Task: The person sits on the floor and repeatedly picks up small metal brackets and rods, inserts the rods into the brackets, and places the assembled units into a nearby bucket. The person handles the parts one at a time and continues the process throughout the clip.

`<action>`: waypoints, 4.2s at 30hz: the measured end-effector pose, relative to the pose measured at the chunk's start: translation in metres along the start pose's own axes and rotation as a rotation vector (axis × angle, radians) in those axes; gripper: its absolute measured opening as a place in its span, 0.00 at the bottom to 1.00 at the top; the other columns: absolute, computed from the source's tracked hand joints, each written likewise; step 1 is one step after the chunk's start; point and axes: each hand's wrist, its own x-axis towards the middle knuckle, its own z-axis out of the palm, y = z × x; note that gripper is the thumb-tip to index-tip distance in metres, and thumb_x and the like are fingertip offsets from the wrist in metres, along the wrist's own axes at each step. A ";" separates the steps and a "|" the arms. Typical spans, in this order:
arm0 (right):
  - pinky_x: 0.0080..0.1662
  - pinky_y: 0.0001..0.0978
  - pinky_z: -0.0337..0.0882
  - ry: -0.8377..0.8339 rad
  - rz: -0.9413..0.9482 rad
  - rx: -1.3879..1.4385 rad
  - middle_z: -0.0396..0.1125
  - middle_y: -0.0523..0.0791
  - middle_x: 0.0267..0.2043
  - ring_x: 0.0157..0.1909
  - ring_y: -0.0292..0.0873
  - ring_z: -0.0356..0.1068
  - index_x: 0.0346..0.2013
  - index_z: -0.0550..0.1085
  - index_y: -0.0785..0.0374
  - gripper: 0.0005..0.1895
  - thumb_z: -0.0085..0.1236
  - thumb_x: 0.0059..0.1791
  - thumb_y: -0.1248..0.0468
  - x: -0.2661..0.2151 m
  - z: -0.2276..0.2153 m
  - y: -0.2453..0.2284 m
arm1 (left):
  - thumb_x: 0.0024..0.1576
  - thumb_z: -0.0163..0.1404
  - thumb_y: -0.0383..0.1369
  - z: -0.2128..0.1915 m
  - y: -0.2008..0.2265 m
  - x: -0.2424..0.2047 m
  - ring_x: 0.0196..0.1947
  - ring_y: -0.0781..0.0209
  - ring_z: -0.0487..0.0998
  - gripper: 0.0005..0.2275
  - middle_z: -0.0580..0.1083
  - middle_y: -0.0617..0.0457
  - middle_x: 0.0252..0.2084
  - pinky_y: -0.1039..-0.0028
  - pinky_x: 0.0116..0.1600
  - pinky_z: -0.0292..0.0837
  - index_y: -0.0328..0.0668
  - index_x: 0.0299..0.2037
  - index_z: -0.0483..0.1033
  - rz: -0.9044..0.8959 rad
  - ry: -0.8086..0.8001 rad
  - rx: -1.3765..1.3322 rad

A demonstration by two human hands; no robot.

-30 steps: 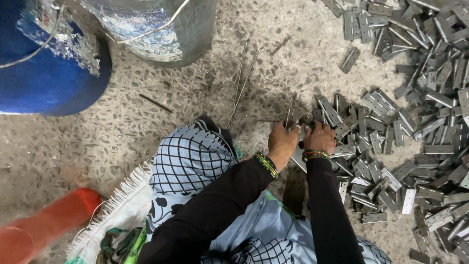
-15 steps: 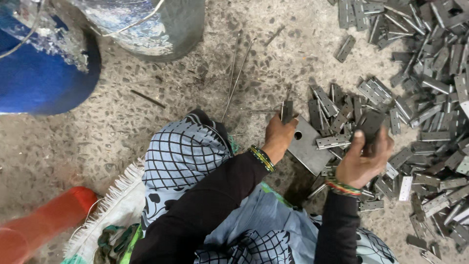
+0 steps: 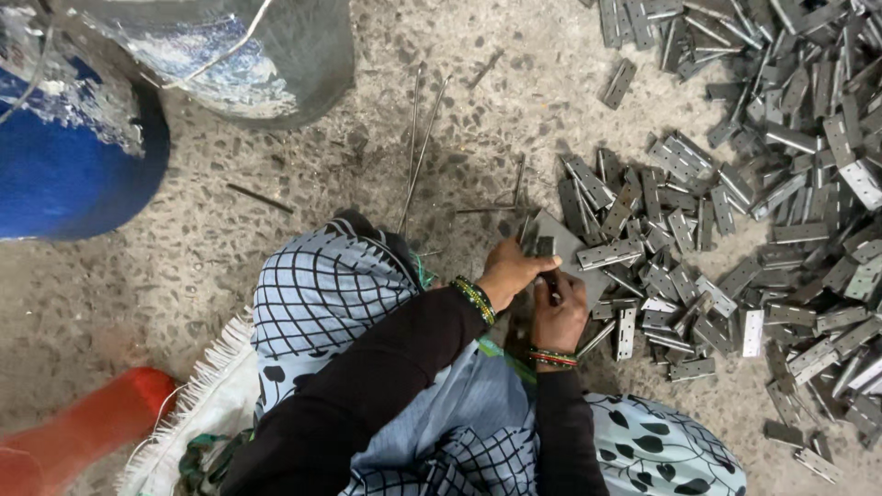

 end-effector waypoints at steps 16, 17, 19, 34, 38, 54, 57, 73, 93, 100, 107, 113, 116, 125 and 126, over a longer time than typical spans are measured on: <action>0.50 0.37 0.73 -0.138 0.788 1.145 0.74 0.41 0.44 0.46 0.38 0.73 0.50 0.75 0.62 0.18 0.60 0.50 0.57 0.001 -0.026 0.010 | 0.42 0.73 0.40 -0.003 0.024 0.003 0.37 0.57 0.79 0.29 0.77 0.42 0.38 0.68 0.43 0.77 0.25 0.44 0.71 -0.080 -0.055 0.221; 0.48 0.37 0.73 -0.124 0.759 1.116 0.74 0.41 0.44 0.45 0.38 0.72 0.50 0.75 0.63 0.17 0.60 0.50 0.58 0.000 -0.025 0.012 | 0.43 0.72 0.40 -0.003 0.024 0.004 0.37 0.57 0.78 0.29 0.76 0.42 0.38 0.67 0.41 0.76 0.25 0.43 0.71 -0.083 -0.052 0.275; 0.45 0.36 0.73 -0.095 0.704 1.053 0.74 0.41 0.42 0.42 0.38 0.71 0.50 0.75 0.64 0.15 0.60 0.52 0.58 -0.003 -0.026 0.017 | 0.44 0.70 0.40 -0.003 0.022 0.003 0.34 0.58 0.76 0.25 0.76 0.43 0.35 0.67 0.37 0.74 0.26 0.40 0.74 -0.038 -0.072 0.279; 0.40 0.35 0.74 -0.192 0.807 1.206 0.73 0.44 0.34 0.35 0.42 0.74 0.48 0.73 0.65 0.16 0.60 0.53 0.56 0.032 -0.047 0.028 | 0.43 0.69 0.40 -0.002 0.018 0.016 0.49 0.50 0.73 0.29 0.71 0.39 0.44 0.65 0.54 0.72 0.30 0.46 0.66 -0.124 -0.225 -0.058; 0.39 0.37 0.70 -0.095 0.612 0.706 0.73 0.47 0.35 0.32 0.43 0.69 0.52 0.78 0.64 0.18 0.56 0.56 0.53 0.040 -0.056 0.000 | 0.50 0.66 0.47 -0.007 0.019 0.009 0.57 0.50 0.65 0.35 0.63 0.45 0.53 0.53 0.62 0.57 0.40 0.52 0.52 -0.190 -0.150 -0.193; 0.62 0.47 0.60 -0.313 -0.294 -0.735 0.70 0.49 0.57 0.59 0.52 0.68 0.56 0.78 0.46 0.28 0.67 0.40 0.61 0.108 -0.064 0.066 | 0.54 0.58 0.33 -0.004 0.042 0.019 0.47 0.53 0.82 0.14 0.82 0.46 0.42 0.59 0.57 0.75 0.26 0.41 0.81 0.043 -0.152 -0.469; 0.65 0.47 0.62 -0.231 -0.345 -0.596 0.73 0.46 0.55 0.56 0.49 0.72 0.55 0.78 0.48 0.18 0.63 0.49 0.60 0.105 -0.057 0.072 | 0.55 0.57 0.29 -0.006 0.052 0.011 0.38 0.62 0.83 0.07 0.83 0.53 0.35 0.68 0.52 0.77 0.31 0.37 0.81 0.047 -0.103 -0.429; 0.25 0.37 0.59 -0.158 1.091 0.764 0.58 0.44 0.23 0.21 0.40 0.56 0.38 0.70 0.66 0.32 0.38 0.59 0.38 0.003 0.001 0.030 | 0.54 0.62 0.32 -0.003 0.034 0.023 0.35 0.68 0.76 0.15 0.77 0.53 0.39 0.73 0.40 0.73 0.32 0.44 0.73 -0.083 0.209 -0.245; 0.53 0.42 0.68 -0.173 0.284 0.288 0.71 0.58 0.51 0.52 0.52 0.71 0.59 0.69 0.74 0.38 0.34 0.58 0.39 -0.006 -0.017 0.004 | 0.43 0.72 0.42 0.002 -0.002 0.016 0.57 0.50 0.73 0.43 0.70 0.34 0.56 0.65 0.60 0.72 0.20 0.60 0.60 -0.010 -0.089 0.148; 0.51 0.36 0.68 -0.201 0.266 0.199 0.72 0.52 0.46 0.46 0.47 0.71 0.58 0.71 0.72 0.32 0.39 0.60 0.44 0.002 -0.037 -0.015 | 0.41 0.70 0.36 0.000 0.027 0.003 0.45 0.54 0.78 0.29 0.77 0.42 0.44 0.67 0.50 0.76 0.27 0.48 0.73 0.051 -0.159 0.132; 0.31 0.30 0.68 0.031 0.717 0.759 0.69 0.43 0.35 0.29 0.37 0.66 0.51 0.74 0.71 0.24 0.51 0.59 0.49 -0.010 -0.042 0.003 | 0.43 0.66 0.36 -0.002 0.023 0.002 0.31 0.63 0.77 0.18 0.79 0.51 0.32 0.71 0.38 0.75 0.29 0.38 0.79 0.075 -0.206 0.027; 0.33 0.33 0.74 -0.040 0.717 0.967 0.73 0.44 0.38 0.32 0.39 0.74 0.51 0.72 0.68 0.22 0.52 0.56 0.51 0.004 -0.045 0.014 | 0.46 0.69 0.37 0.001 -0.005 0.024 0.39 0.62 0.75 0.25 0.76 0.45 0.38 0.69 0.46 0.72 0.27 0.43 0.69 -0.071 -0.099 0.083; 0.35 0.34 0.76 -0.084 0.781 1.004 0.74 0.44 0.39 0.35 0.40 0.75 0.52 0.72 0.68 0.22 0.51 0.56 0.51 0.013 -0.054 0.009 | 0.48 0.69 0.41 0.001 -0.014 0.024 0.40 0.54 0.68 0.32 0.72 0.38 0.38 0.56 0.45 0.67 0.11 0.45 0.69 -0.128 -0.141 0.050; 0.43 0.44 0.74 -0.170 -0.253 -0.116 0.71 0.57 0.47 0.43 0.57 0.74 0.52 0.76 0.68 0.18 0.52 0.57 0.56 0.024 -0.058 -0.044 | 0.53 0.64 0.45 -0.008 0.005 0.013 0.45 0.63 0.75 0.22 0.74 0.52 0.44 0.65 0.47 0.71 0.36 0.46 0.75 -0.178 -0.256 -0.030; 0.44 0.45 0.74 -0.234 -0.284 -0.023 0.71 0.58 0.48 0.44 0.58 0.74 0.53 0.75 0.70 0.19 0.51 0.56 0.56 0.026 -0.061 -0.038 | 0.50 0.65 0.43 -0.009 0.009 0.014 0.39 0.63 0.77 0.20 0.77 0.51 0.39 0.66 0.43 0.75 0.33 0.41 0.78 -0.139 -0.283 -0.048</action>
